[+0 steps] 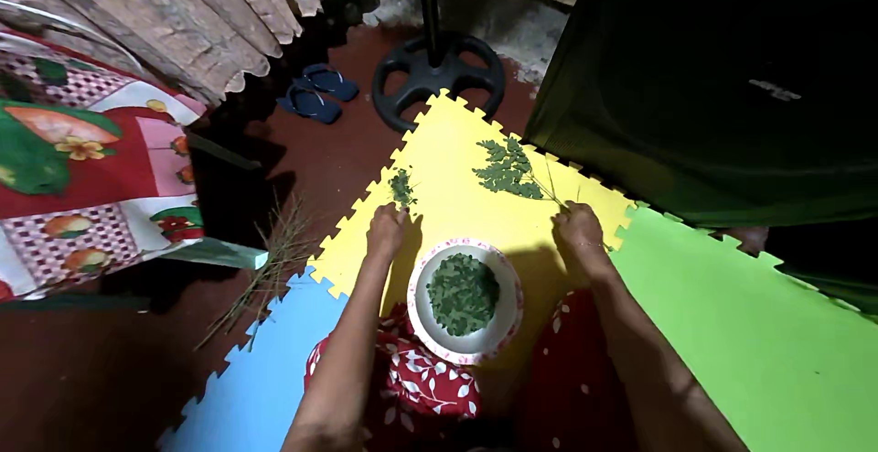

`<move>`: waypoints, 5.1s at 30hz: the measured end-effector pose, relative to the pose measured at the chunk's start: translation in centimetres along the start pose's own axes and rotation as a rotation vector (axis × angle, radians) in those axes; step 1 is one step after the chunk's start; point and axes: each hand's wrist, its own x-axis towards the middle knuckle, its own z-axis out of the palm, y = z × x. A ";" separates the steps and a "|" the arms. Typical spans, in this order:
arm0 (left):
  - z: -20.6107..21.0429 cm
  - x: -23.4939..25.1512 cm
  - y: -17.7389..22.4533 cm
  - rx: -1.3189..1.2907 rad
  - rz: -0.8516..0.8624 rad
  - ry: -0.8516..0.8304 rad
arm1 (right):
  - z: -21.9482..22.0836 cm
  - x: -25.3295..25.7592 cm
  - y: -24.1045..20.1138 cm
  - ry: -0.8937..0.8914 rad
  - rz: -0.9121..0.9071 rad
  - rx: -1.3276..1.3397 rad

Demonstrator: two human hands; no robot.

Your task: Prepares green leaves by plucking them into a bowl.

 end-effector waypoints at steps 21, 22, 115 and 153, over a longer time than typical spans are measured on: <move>0.1 -14.4 9.9 -0.816 0.290 -0.148 | -0.3 -18.0 -9.7 -0.111 -0.438 0.830; -0.3 -15.2 9.2 -0.842 0.302 -0.170 | -0.7 -17.7 -9.9 -0.220 -0.431 0.908; 4.2 -14.5 -0.2 -0.430 0.065 -0.259 | 5.1 -15.9 -3.8 -0.423 -0.186 1.094; 7.4 -15.0 2.7 -0.687 0.155 -0.170 | 8.1 -15.4 -4.4 -0.261 -0.404 1.034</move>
